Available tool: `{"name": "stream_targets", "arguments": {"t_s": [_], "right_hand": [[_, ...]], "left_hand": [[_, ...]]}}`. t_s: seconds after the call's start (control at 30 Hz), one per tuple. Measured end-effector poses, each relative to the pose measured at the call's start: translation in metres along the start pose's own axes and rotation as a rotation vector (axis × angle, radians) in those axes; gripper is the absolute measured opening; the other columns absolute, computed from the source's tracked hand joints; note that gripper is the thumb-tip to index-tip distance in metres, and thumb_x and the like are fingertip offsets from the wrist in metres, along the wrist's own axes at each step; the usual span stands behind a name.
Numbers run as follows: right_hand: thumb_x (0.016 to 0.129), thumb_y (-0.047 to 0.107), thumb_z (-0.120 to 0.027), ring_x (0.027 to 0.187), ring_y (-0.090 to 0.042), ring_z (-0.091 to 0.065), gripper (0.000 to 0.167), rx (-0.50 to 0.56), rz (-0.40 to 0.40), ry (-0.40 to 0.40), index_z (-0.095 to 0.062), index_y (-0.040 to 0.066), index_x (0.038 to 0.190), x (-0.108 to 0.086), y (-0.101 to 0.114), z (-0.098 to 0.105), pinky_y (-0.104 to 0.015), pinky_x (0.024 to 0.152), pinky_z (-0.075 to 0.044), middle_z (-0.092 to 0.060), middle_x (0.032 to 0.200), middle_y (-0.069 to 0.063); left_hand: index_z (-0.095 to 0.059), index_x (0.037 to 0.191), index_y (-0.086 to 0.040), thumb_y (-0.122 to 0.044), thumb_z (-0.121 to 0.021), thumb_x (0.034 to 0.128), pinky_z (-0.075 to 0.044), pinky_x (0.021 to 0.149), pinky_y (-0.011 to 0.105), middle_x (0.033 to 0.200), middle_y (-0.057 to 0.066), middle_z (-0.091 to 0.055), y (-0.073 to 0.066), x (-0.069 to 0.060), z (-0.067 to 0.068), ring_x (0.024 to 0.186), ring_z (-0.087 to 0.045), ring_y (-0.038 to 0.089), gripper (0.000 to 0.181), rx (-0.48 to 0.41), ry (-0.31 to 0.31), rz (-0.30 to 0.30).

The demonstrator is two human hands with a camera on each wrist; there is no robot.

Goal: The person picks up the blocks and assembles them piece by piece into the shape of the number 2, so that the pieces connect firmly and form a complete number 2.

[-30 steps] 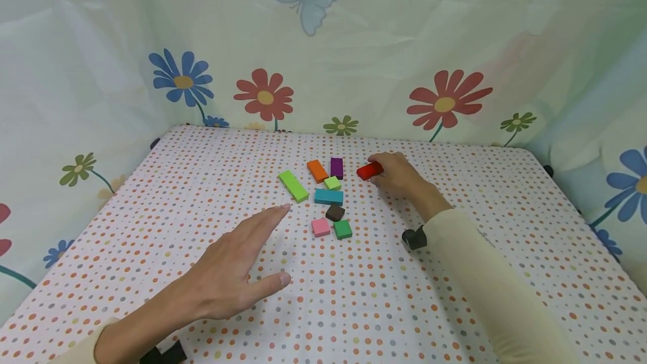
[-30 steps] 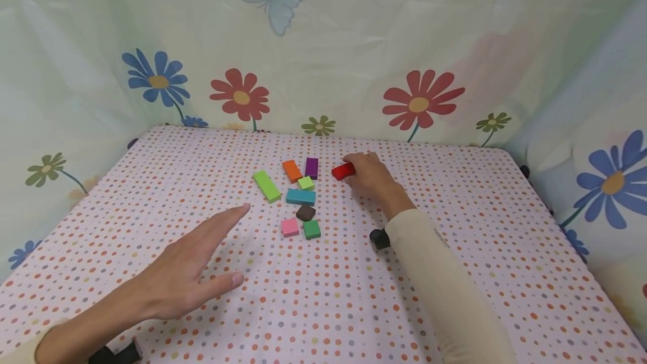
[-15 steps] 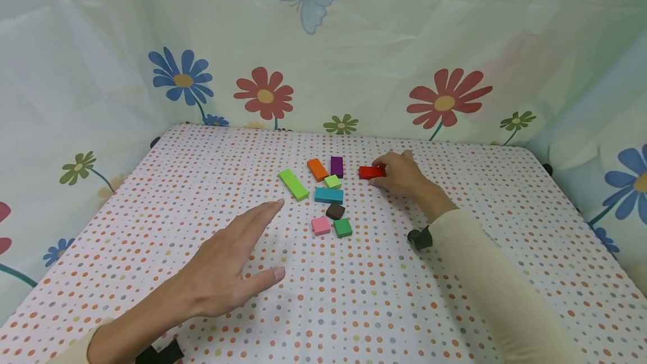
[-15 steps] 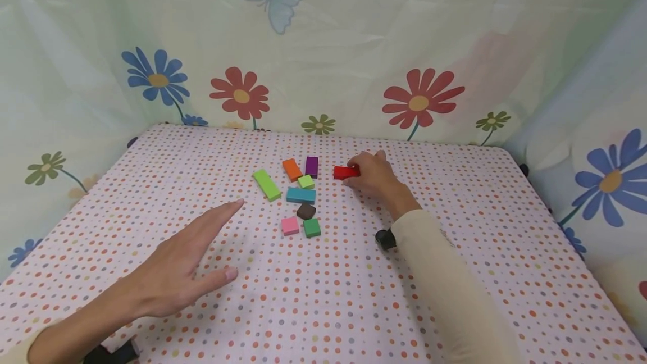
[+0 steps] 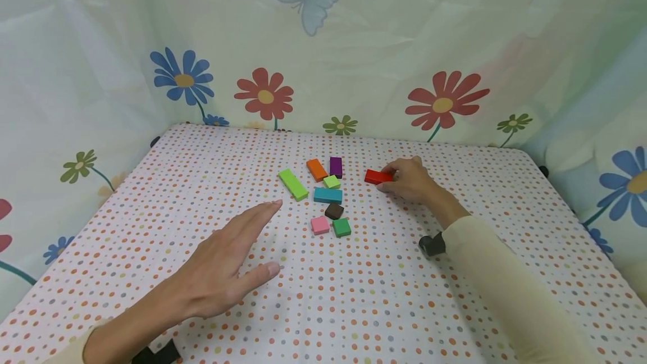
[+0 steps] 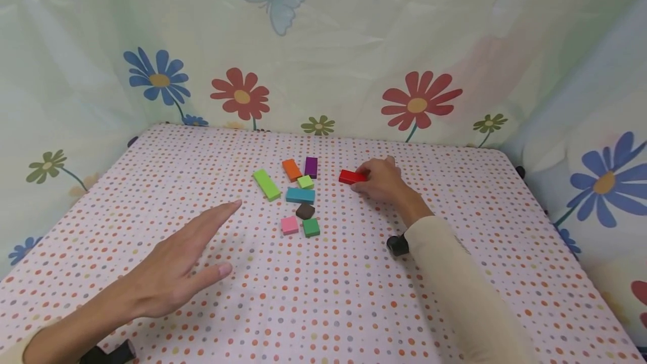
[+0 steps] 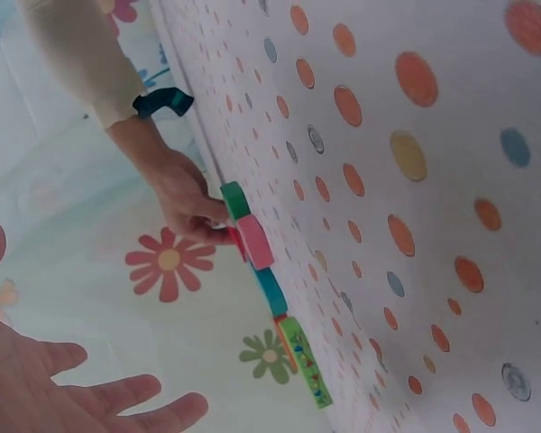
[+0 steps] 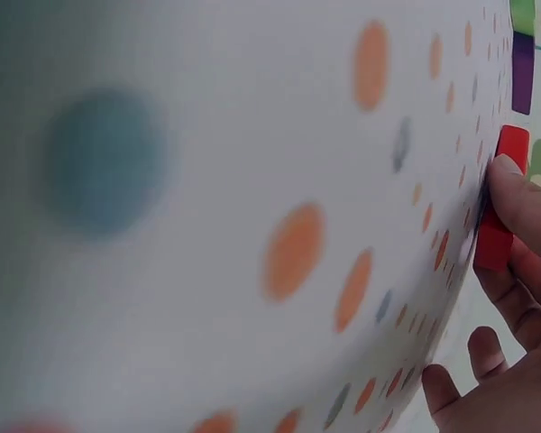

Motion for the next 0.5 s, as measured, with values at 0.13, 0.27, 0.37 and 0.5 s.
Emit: {"name": "stream_targets", "arguments": {"t_s": [0.13,0.27,0.37,0.5], "right_hand": [[0.089,0.028,-0.079,0.116,-0.036,-0.037,0.049,-0.024,-0.006,0.009,-0.066,0.006,0.130,-0.006,0.000,0.000,-0.052,0.088,-0.042,-0.056,0.120,-0.016],[0.089,0.031,-0.079,0.114,-0.037,-0.038,0.051,-0.022,-0.016,0.042,-0.064,0.007,0.131,-0.016,-0.001,-0.001,-0.048,0.083,-0.042,-0.051,0.120,-0.017],[0.089,0.031,-0.079,0.112,-0.036,-0.039,0.051,-0.006,0.006,0.052,-0.064,0.007,0.131,-0.024,0.001,-0.002,-0.045,0.081,-0.043,-0.050,0.120,-0.017],[0.088,0.029,-0.080,0.111,-0.033,-0.039,0.049,0.022,0.059,0.042,-0.066,0.006,0.128,-0.032,0.007,-0.001,-0.044,0.080,-0.042,-0.053,0.118,-0.016]], "left_hand": [[-0.012,0.163,-0.034,-0.046,-0.054,0.0991,-0.039,0.108,0.060,0.165,-0.003,-0.027,-0.001,0.000,0.002,0.148,-0.034,0.023,0.078,0.006,-0.007,-0.011],[-0.012,0.163,-0.034,-0.045,-0.054,0.0992,-0.037,0.110,0.058,0.164,-0.003,-0.029,-0.002,-0.002,0.005,0.148,-0.034,0.022,0.078,0.017,-0.018,-0.011],[-0.013,0.163,-0.034,-0.045,-0.055,0.0988,-0.038,0.109,0.058,0.164,-0.003,-0.029,-0.001,-0.004,0.007,0.148,-0.034,0.022,0.078,0.020,-0.021,-0.004],[-0.014,0.163,-0.034,-0.046,-0.055,0.0986,-0.039,0.107,0.060,0.164,-0.003,-0.029,0.000,-0.006,0.007,0.148,-0.034,0.023,0.077,0.016,-0.021,0.003]]}}
Point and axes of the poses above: each hand's wrist, its own x-axis towards the middle knuckle, its own z-axis out of the back of the hand, y = z × x, the point moved 8 cm from there along x, towards the middle knuckle
